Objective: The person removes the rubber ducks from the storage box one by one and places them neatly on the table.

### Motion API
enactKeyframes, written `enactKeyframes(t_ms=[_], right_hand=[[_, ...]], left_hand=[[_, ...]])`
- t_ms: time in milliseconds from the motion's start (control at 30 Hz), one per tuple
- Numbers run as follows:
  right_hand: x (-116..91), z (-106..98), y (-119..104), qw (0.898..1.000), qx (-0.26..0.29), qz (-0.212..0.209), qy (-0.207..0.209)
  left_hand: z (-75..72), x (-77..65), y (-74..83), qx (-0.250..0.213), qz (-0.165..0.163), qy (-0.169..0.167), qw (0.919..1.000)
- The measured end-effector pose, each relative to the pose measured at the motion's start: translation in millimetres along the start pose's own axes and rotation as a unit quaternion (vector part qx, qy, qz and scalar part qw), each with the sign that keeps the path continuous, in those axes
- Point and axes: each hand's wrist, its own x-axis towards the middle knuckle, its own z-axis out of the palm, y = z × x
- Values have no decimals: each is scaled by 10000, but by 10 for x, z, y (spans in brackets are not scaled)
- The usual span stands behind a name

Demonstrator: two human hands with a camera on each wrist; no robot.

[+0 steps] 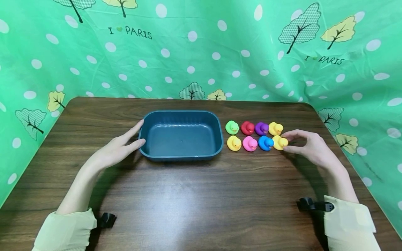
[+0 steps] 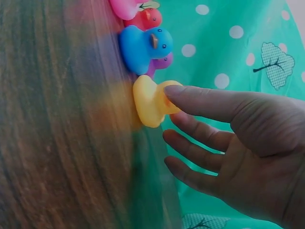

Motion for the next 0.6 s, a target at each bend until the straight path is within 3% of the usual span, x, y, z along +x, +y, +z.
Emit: enactKeyframes(t_ms=[367,600], right_hand=[[-33,-79,-17,9977,253,263,565],[-52,-99,-7,9959,226,220,852]], left_hand=[[-6,-9,0,-77,-31,-18,10000],[9,-1,-8,-67,-8,29,10000]])
